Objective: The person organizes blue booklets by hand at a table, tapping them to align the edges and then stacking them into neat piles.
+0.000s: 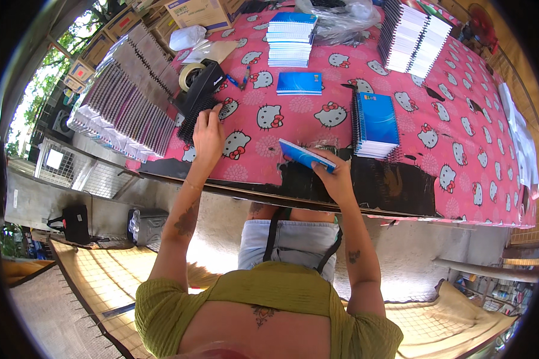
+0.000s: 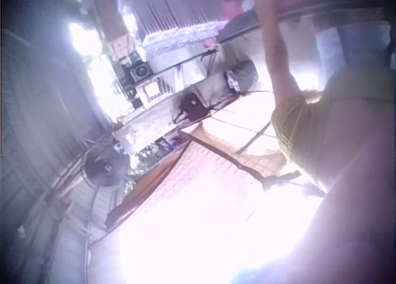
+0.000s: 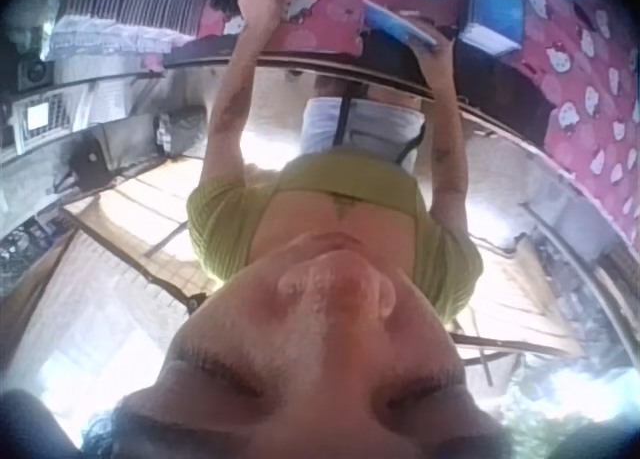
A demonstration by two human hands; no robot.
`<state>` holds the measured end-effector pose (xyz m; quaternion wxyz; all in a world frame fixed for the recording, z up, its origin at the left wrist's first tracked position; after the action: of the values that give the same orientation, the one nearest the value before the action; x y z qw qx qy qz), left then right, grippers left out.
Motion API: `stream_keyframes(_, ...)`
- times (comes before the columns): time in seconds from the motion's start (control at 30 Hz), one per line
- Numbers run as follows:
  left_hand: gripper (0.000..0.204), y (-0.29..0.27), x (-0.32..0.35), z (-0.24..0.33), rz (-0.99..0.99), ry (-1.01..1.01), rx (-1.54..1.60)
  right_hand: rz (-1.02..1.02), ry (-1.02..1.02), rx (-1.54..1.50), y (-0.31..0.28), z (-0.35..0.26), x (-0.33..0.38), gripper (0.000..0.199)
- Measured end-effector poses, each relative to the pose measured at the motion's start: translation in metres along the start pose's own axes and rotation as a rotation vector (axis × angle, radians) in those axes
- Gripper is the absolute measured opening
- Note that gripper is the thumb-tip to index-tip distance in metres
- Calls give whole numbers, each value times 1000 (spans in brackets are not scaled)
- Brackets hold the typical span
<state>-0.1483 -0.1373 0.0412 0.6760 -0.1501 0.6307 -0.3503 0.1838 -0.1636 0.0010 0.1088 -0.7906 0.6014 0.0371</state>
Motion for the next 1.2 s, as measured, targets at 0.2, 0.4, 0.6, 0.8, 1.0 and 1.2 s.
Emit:
stream_keyframes(0.2,24,-25,21,95,-243,-160,712,-11,-27,9,2,-4,-1,31)
stream_keyframes(0.4,24,-10,25,94,-211,-163,744,-36,-16,49,1,-6,0,30)
stream_keyframes(0.6,21,-14,3,89,-324,-71,832,-49,-26,106,-5,-4,4,28)
stream_keyframes(0.8,28,-15,-2,84,-615,139,883,-197,41,83,-10,-22,10,28)
stream_keyframes(1.0,28,-7,-2,92,-606,216,885,-172,40,47,-13,-29,17,29)
stream_keyframes(1.2,54,-23,-9,122,-404,277,464,-51,97,-31,-7,-21,26,31)
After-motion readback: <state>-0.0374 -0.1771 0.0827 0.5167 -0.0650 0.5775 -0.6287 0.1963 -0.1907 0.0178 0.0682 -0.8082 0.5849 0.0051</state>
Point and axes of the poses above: each hand's wrist, its own x-axis away from the middle knuckle, its own y-axis out of the palm, z = x × y, the point moved 1 cm from there along -x, towards the middle knuckle, and after that the axes turned 7 degrees about x, right-handed, at the moved point
